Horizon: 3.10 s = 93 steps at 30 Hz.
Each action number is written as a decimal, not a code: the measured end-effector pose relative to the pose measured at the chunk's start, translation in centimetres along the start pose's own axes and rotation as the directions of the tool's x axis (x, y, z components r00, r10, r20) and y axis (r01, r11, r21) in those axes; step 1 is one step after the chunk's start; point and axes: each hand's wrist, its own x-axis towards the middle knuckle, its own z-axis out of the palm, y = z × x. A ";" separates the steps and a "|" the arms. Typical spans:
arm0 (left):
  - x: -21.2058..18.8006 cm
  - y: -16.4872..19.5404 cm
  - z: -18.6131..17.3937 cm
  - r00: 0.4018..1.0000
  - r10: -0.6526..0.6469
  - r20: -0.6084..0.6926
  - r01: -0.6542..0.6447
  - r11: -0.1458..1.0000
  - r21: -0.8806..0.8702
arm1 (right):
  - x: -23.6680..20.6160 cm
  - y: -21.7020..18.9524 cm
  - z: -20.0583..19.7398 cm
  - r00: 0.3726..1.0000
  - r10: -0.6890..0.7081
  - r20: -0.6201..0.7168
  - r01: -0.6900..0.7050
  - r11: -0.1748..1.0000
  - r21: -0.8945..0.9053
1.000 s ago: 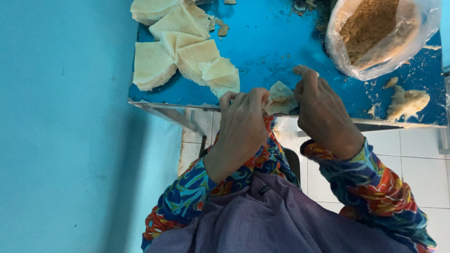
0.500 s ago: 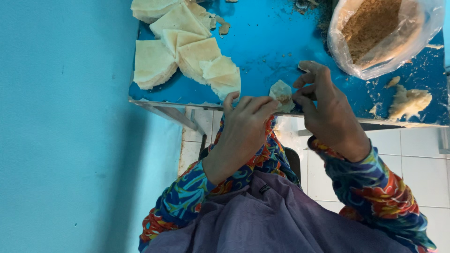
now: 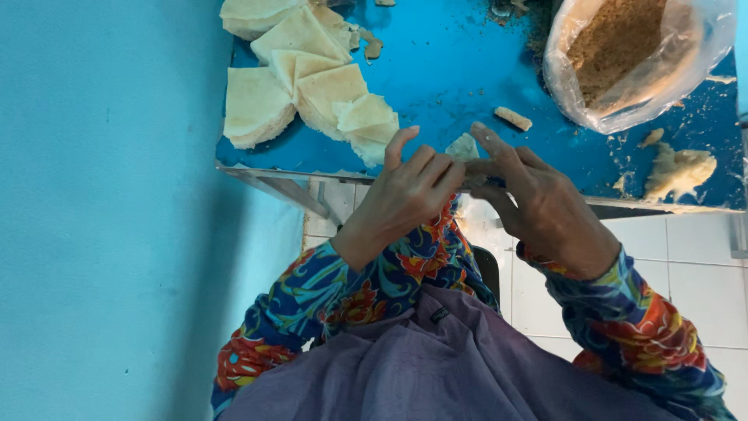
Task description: The person sits at a blue table and shapes pieces of white dough by hand, pressing and folding flat dough pieces and rolling small portions into stick shapes. They occasionally dip the shaped dough pieces into a bowl of brown powder and set the finished pieces on the table.
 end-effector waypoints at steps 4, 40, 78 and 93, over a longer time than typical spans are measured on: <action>1.1 -0.1 0.7 0.992 -0.111 0.053 0.114 0.992 -0.059 | 0.3 0.3 -0.1 1.000 -0.006 0.027 0.006 1.000 -0.006; 2.8 0.3 0.2 0.984 -0.121 0.133 0.141 0.979 -0.150 | 0.4 0.8 1.0 0.995 0.023 -0.094 -0.017 0.998 0.058; 2.9 0.6 0.4 0.983 -0.147 0.110 0.157 0.984 -0.086 | -0.2 2.2 1.4 0.988 0.038 -0.150 -0.038 0.999 0.001; 2.9 1.7 -1.3 0.977 0.032 0.211 -0.083 0.968 0.238 | -0.1 1.7 1.0 0.995 0.002 -0.098 -0.006 0.999 -0.035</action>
